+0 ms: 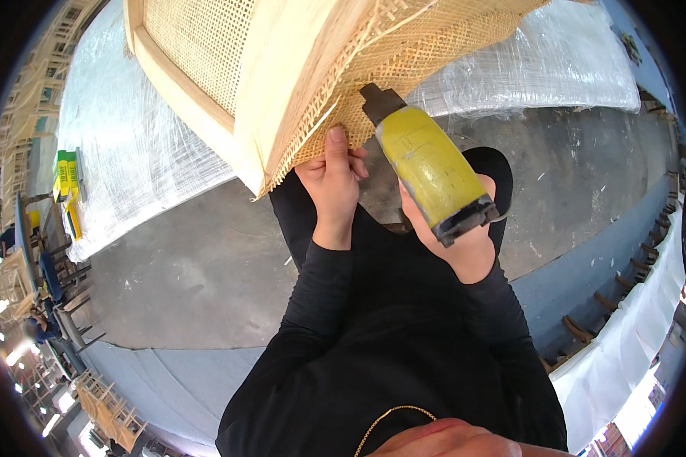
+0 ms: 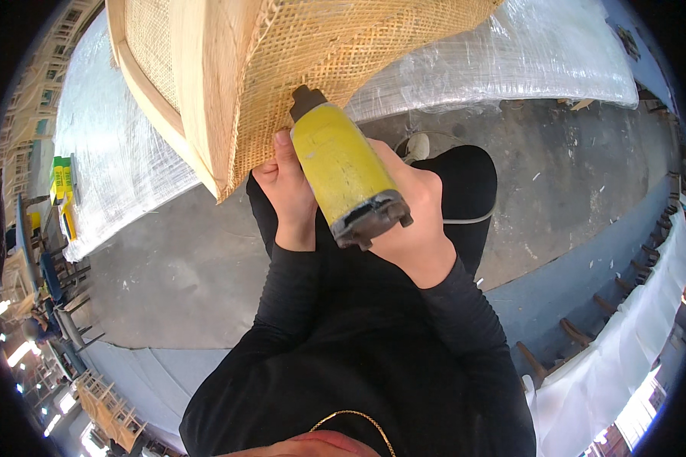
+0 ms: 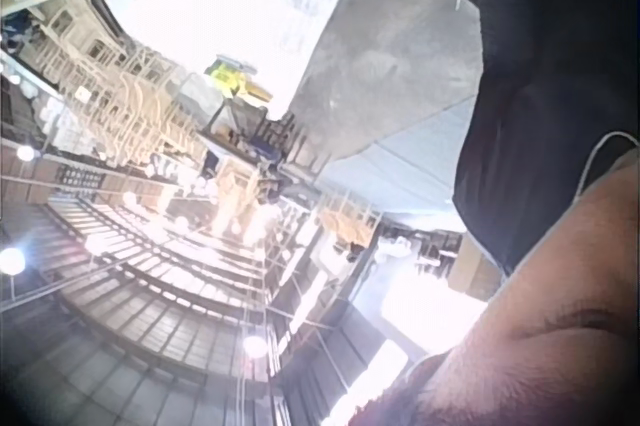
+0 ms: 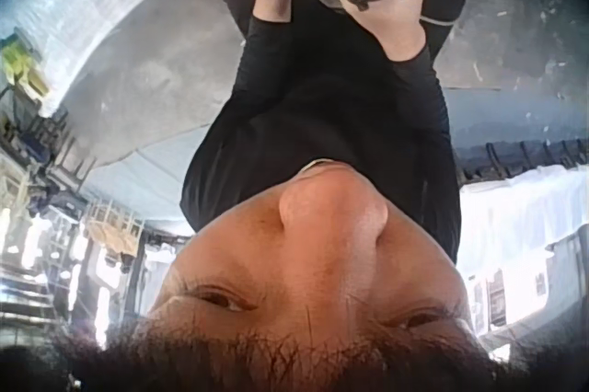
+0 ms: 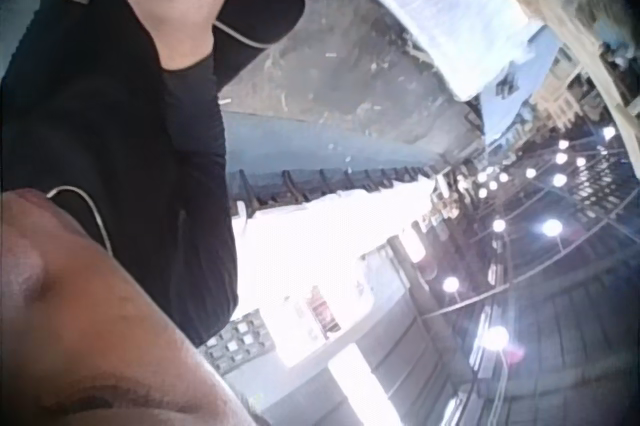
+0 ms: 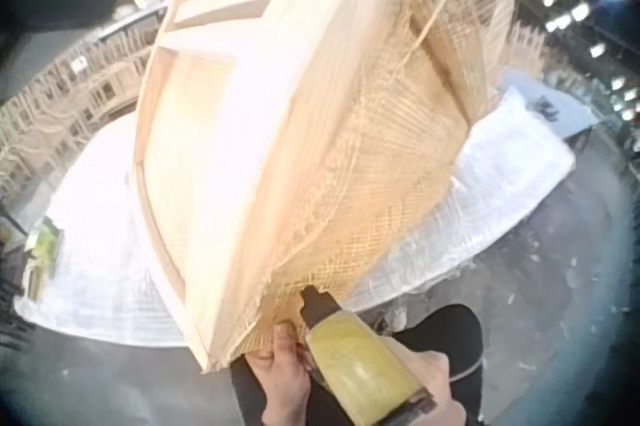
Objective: The person attaches woven cane webbing to the underside of a wooden chair seat. They use a pneumatic staple gun to secure the webbing along the edges, periodically repositioning the chair and using a screwdriver to adjust the material. The task is performed in a workshop environment with other furniture frames visible.
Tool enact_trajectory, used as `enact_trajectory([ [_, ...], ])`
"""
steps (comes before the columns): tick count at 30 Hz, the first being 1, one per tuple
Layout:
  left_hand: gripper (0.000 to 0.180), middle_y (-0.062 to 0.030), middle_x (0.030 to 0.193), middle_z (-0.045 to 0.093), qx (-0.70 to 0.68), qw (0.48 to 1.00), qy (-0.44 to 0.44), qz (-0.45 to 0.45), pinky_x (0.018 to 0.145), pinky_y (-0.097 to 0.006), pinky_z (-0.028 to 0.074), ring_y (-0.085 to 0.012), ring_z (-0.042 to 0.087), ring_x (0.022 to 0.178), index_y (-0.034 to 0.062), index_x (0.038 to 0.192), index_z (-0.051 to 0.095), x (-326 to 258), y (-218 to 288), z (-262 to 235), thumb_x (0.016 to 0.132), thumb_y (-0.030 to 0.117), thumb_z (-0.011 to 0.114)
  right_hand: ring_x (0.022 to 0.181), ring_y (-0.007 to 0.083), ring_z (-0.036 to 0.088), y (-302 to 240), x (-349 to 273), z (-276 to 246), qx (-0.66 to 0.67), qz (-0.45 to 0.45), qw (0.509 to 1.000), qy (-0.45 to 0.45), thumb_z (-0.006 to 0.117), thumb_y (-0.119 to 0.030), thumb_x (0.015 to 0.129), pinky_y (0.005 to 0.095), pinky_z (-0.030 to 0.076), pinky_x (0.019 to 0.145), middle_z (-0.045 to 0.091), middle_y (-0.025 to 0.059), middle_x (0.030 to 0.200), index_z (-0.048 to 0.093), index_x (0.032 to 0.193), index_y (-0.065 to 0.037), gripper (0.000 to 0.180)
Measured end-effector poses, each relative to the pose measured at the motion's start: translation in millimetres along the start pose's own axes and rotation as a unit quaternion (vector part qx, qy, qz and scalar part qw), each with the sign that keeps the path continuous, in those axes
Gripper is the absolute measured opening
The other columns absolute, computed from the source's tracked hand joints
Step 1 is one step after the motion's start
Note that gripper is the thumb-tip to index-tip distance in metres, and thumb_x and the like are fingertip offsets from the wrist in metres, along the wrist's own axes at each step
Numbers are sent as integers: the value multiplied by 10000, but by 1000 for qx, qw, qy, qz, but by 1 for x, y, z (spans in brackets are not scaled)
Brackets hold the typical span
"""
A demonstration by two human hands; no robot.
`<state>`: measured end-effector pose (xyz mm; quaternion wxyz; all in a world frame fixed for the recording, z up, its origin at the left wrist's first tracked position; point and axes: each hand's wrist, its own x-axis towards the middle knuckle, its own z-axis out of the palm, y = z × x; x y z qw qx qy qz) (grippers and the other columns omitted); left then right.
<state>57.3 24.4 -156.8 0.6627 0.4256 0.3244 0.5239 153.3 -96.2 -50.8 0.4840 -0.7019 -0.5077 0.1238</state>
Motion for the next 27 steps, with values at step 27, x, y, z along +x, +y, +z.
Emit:
enact_trajectory([
  [27,207,-98,722,685,-23,999,-17,-17,443,-224,436,-101,578,505,1,1004,689,-4,0,-4,1064,184,615,863,225,677,-24,19,-9,-114,51,990,-67,798,-87,824,369,424,795,752,21,993,756,1047,-104,228],
])
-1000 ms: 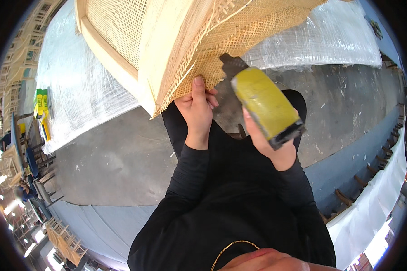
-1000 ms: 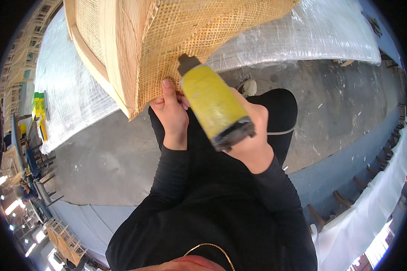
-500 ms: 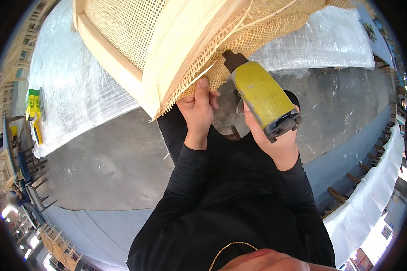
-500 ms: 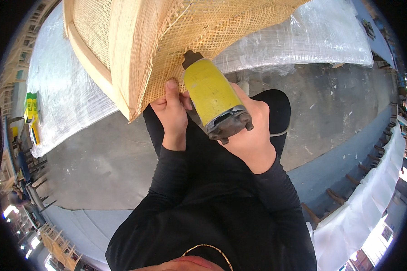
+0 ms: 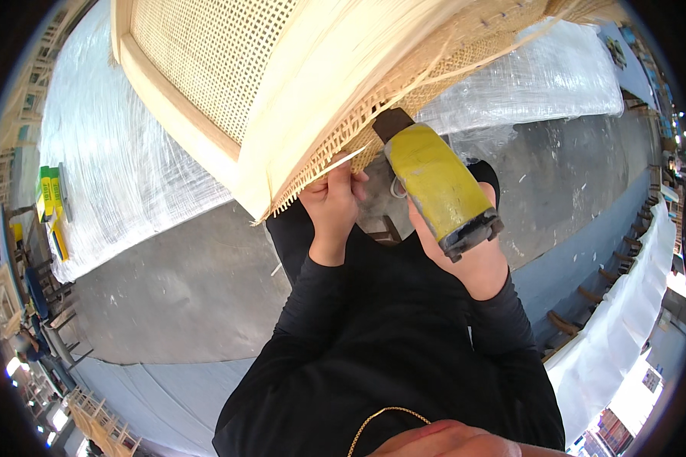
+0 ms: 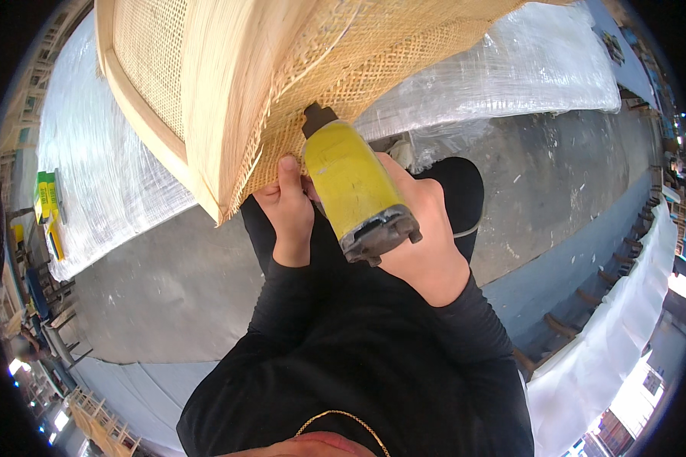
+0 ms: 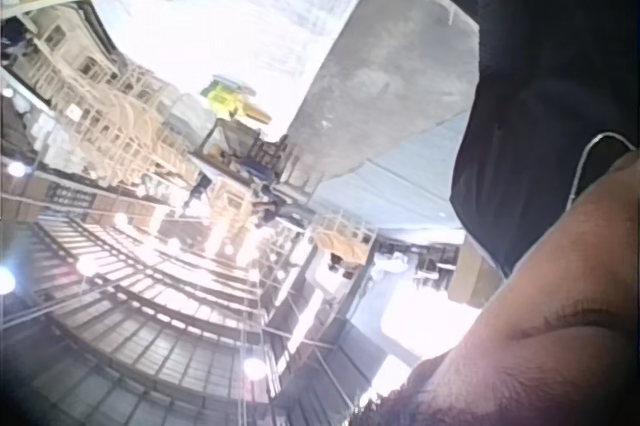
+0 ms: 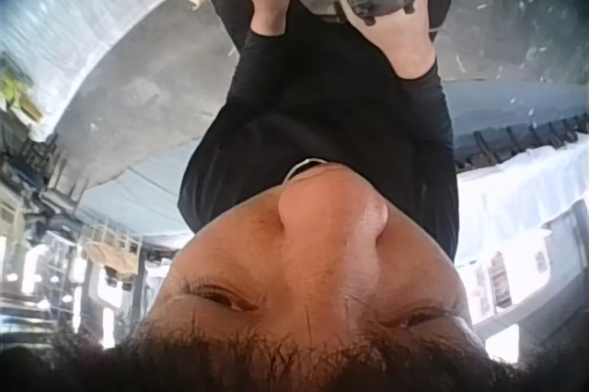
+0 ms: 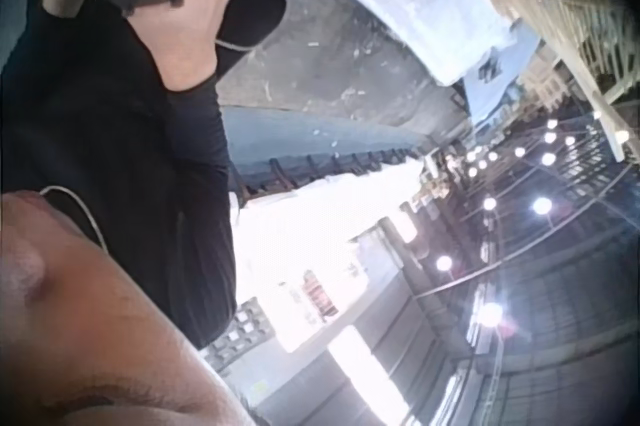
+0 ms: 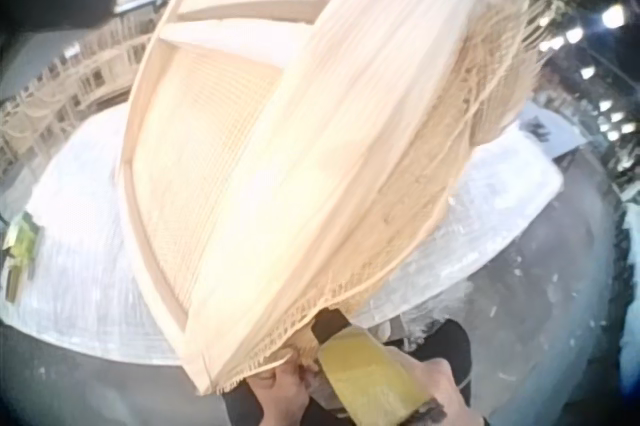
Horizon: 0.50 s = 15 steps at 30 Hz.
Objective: The person attaches woven cane webbing to the underside of a wooden chair seat. They use a pneumatic staple gun to secure the webbing along the edges, periodically repositioning the chair and using a screwdriver to adjust the material. The task is performed in a workshop environment with other furniture frames visible.
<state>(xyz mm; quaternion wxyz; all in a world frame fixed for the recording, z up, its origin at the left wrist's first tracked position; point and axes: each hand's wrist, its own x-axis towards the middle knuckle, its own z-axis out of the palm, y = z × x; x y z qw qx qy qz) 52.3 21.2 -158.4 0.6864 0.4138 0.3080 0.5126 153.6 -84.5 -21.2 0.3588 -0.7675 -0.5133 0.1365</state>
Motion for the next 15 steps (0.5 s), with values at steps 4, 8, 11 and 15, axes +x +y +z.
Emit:
enact_trajectory([
  [4,212,-87,717,676,4,1000,-6,16,428,-225,430,-102,573,499,-7,1058,663,3,-4,-1,1061,201,622,815,348,711,4,7,-5,18,-62,998,11,808,-73,772,366,520,687,727,127,916,683,1099,-34,353],
  [8,240,-84,725,670,17,1000,3,0,415,-223,428,-101,571,495,-16,1094,641,7,-3,-3,1059,221,628,733,358,662,21,10,5,45,-138,989,40,825,-152,727,382,431,695,715,124,918,678,1098,-50,412],
  [11,246,-83,733,668,18,1000,-11,-5,412,-223,430,-99,575,497,-18,1081,647,9,1,-3,1057,227,632,728,348,665,20,4,11,114,-92,987,61,828,-173,725,369,411,723,716,118,911,681,1096,-52,417],
  [15,243,-87,724,669,4,1000,-21,-5,408,-222,421,-91,568,486,-18,1041,667,10,-1,-4,1053,224,641,761,359,698,21,-1,10,114,-87,989,38,836,-149,721,360,479,700,725,139,903,677,1115,-40,439],
])
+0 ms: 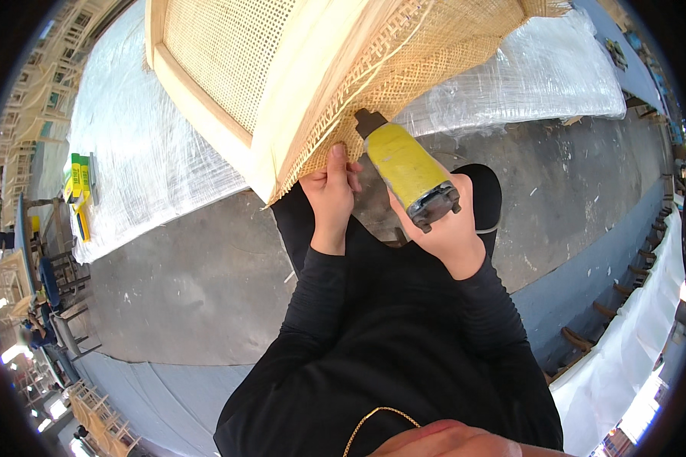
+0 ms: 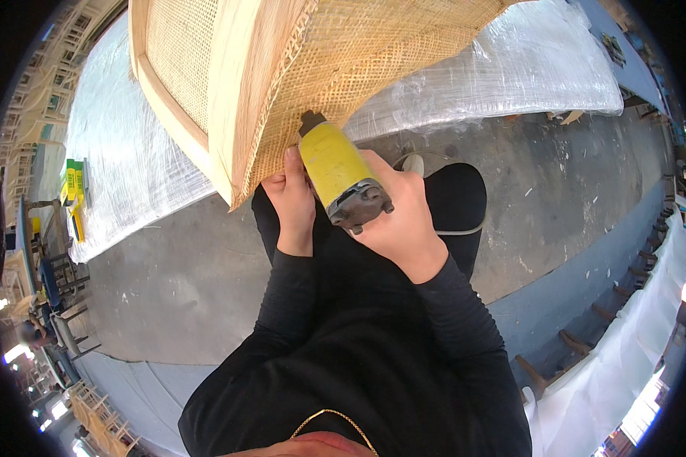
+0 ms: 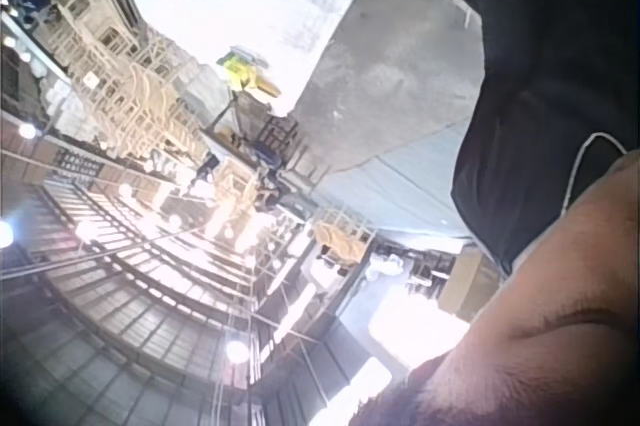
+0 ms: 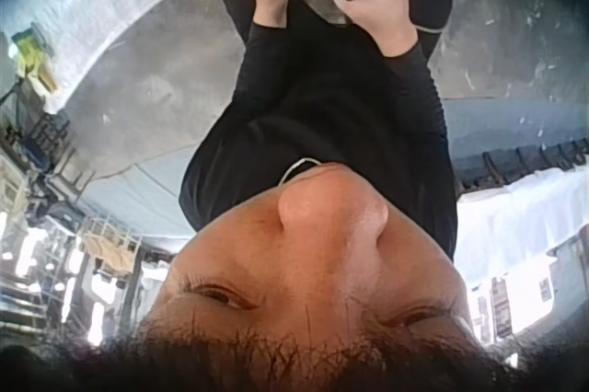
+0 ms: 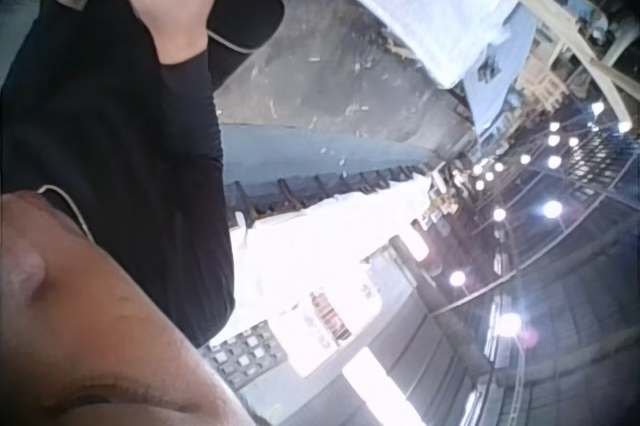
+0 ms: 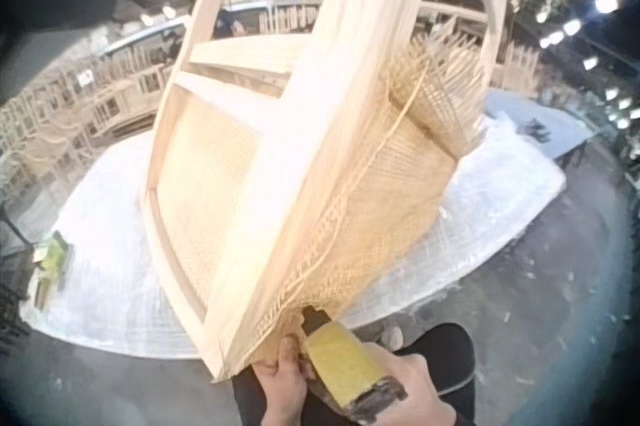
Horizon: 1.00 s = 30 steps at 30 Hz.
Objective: The person attaches woven cane webbing to the underside of a wooden chair seat. They use a pneumatic staple gun to secure the webbing along the edges, periodically repositioning the chair and using a screwdriver to adjust the material. The task is performed in a workshop environment with other furniture frames visible.
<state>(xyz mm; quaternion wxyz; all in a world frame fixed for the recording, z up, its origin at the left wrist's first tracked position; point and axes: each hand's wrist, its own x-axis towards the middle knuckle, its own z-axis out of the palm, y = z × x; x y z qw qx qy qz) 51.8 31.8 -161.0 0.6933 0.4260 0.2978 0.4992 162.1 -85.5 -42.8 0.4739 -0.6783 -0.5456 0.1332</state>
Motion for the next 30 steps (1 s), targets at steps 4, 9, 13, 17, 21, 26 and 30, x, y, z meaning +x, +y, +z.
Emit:
enact_trajectory([
  [4,241,-94,697,672,13,999,25,36,409,-217,405,-79,549,467,-15,1020,684,0,1,5,1051,221,647,796,377,725,-3,3,4,38,3,999,5,831,-95,719,347,544,677,731,169,899,669,1130,-21,448],
  [9,240,-87,699,674,29,999,27,11,414,-214,408,-76,554,474,-11,1029,692,-4,2,3,1046,226,655,690,333,710,-10,4,6,19,-4,1000,16,792,-47,780,317,543,618,719,135,840,694,1053,13,297],
  [13,241,-88,708,676,12,1000,23,11,419,-222,416,-82,557,477,-10,1033,690,-6,0,3,1042,229,662,786,379,714,-22,5,1,-37,17,999,-13,812,-55,738,344,561,659,719,171,881,668,1095,4,390],
  [17,244,-88,722,677,18,999,32,8,427,-225,423,-87,578,508,-12,1038,685,-7,1,4,1041,231,663,833,413,711,-19,3,1,-77,17,996,-40,809,-53,716,353,567,677,711,196,885,651,1099,4,419],
  [21,248,-87,724,677,11,1000,12,3,427,-224,425,-88,586,517,-13,1050,680,-2,2,1,1041,234,664,825,420,704,-8,3,8,-9,17,1000,-17,798,-51,719,354,560,672,703,201,868,647,1090,5,404],
  [26,252,-73,706,672,6,1000,12,0,425,-223,425,-84,563,479,-10,1037,675,0,4,2,1038,242,670,828,416,710,-9,0,13,29,5,1000,9,797,-55,721,358,560,674,706,209,868,652,1110,3,419],
  [30,252,-49,692,663,5,1000,6,-14,429,-217,421,-80,566,487,-2,1026,674,0,0,-1,1039,249,669,782,391,713,-11,-1,14,47,12,999,15,798,-58,736,346,561,652,707,192,858,661,1098,3,391],
])
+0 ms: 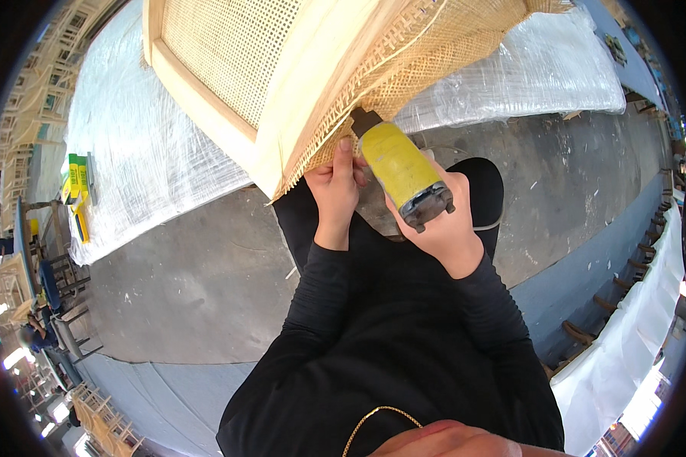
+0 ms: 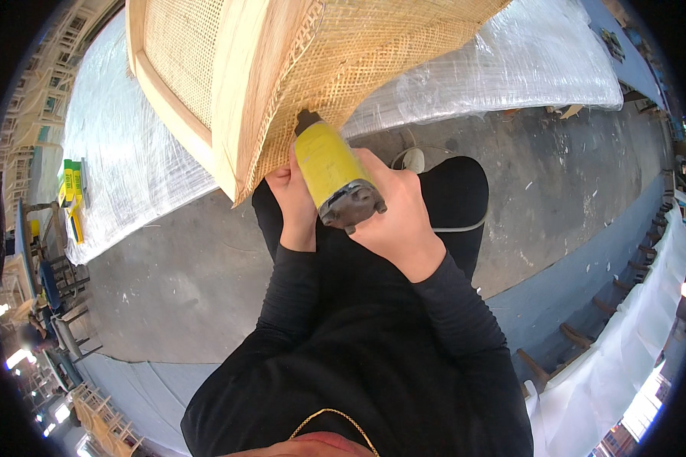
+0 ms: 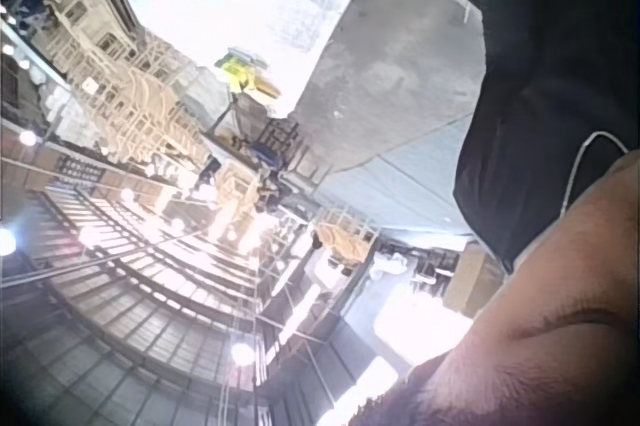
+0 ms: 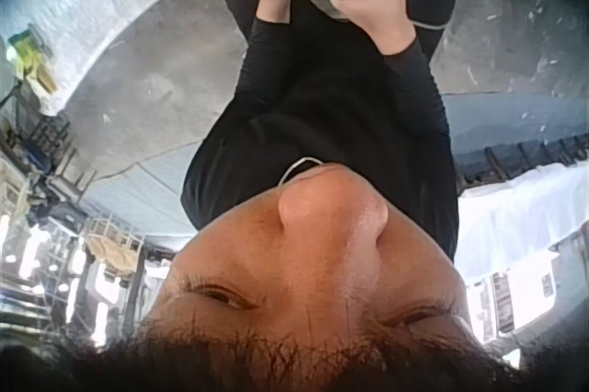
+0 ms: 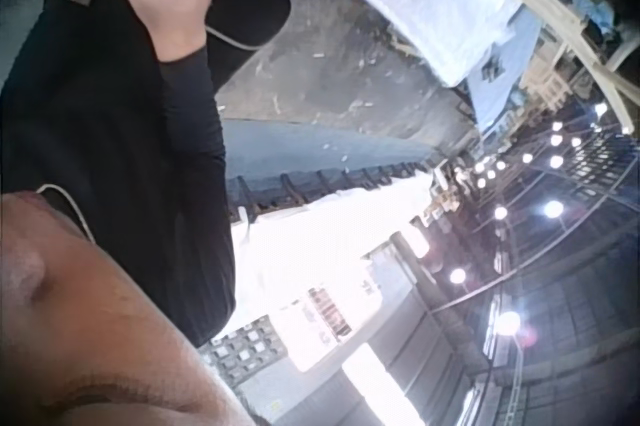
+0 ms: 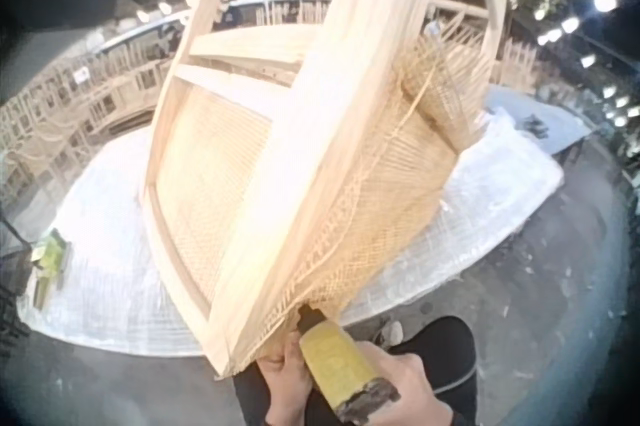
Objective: The person attaches woven cane webbing to the underside of a wooden chair seat. They use a pneumatic staple gun to secure the webbing along the edges, periodically repositioning the chair and using a screwdriver to adjust the material. The task is performed in a workshop environment with other furniture frames visible.
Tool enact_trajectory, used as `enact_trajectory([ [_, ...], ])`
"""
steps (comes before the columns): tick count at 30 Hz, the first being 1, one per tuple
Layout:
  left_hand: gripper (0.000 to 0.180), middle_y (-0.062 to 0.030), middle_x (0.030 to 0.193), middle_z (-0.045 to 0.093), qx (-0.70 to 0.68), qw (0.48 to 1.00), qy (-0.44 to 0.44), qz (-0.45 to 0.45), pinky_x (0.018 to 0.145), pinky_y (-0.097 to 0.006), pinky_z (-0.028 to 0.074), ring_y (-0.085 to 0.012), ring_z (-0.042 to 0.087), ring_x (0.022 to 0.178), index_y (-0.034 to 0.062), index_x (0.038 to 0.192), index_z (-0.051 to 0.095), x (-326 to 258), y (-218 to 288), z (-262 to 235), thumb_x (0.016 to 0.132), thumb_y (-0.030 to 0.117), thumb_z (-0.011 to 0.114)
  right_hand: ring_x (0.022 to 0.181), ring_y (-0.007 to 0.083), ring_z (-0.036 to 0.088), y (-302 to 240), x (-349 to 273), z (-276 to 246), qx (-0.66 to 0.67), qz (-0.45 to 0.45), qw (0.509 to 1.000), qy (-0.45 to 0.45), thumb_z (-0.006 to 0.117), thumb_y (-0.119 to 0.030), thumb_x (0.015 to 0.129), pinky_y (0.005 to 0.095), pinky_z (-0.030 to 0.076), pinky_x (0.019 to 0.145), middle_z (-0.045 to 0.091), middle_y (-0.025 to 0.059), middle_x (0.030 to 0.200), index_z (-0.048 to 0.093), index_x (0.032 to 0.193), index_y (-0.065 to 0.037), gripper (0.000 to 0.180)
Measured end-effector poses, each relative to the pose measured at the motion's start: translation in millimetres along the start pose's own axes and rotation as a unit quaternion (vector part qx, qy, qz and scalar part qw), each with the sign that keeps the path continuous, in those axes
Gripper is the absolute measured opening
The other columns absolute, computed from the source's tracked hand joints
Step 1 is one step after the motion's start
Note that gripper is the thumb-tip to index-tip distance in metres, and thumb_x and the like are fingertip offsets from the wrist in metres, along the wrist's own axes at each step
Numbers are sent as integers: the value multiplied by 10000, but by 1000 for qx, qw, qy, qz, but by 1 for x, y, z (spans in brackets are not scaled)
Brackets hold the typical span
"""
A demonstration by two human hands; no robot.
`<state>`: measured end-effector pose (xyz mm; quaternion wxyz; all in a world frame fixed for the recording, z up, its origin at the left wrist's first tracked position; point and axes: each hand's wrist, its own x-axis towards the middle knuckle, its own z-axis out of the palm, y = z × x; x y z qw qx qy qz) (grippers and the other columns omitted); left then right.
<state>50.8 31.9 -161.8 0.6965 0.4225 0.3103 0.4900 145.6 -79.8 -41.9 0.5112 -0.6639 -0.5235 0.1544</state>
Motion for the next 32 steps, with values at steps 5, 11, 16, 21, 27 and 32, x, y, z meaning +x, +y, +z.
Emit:
enact_trajectory([
  [5,238,-38,683,655,3,1000,-7,10,437,-221,428,-83,567,491,7,1013,681,-2,-4,-4,1038,243,669,688,345,706,-4,-2,0,-67,-18,998,-12,783,-44,765,324,554,591,705,148,853,680,1062,6,318],
  [11,229,-32,684,648,6,1000,1,-7,447,-228,455,-82,577,504,16,936,689,-7,-2,-4,1037,221,669,820,398,720,-12,0,-5,-75,56,993,-76,844,-149,716,357,579,692,713,215,911,631,1218,2,565],
  [16,232,-41,722,666,11,1000,-9,-27,450,-226,465,-80,583,512,20,906,693,-9,-1,-6,1040,208,664,725,299,748,-18,6,0,-65,60,995,-41,821,-78,779,297,574,642,728,127,877,676,1119,19,382],
  [21,218,-51,772,679,-13,1000,-16,-19,455,-222,467,-78,587,536,17,933,706,-7,-3,-7,1039,204,665,743,294,750,-19,9,-3,-86,47,994,-45,801,-48,801,285,575,657,727,136,887,673,1123,21,353],
  [27,194,-48,790,680,-12,999,-30,-32,460,-223,469,-78,592,553,20,981,706,-8,-5,-10,1040,200,663,767,329,734,-21,9,-5,-89,67,991,-69,816,-79,767,319,578,662,712,153,922,671,1121,10,393],
  [32,190,-45,784,682,13,999,-26,-21,469,-227,478,-84,588,540,31,1004,704,-9,-8,-11,1035,216,674,810,399,725,-14,5,-11,-81,52,990,-105,849,-155,742,348,577,685,713,206,888,629,1186,10,522],
])
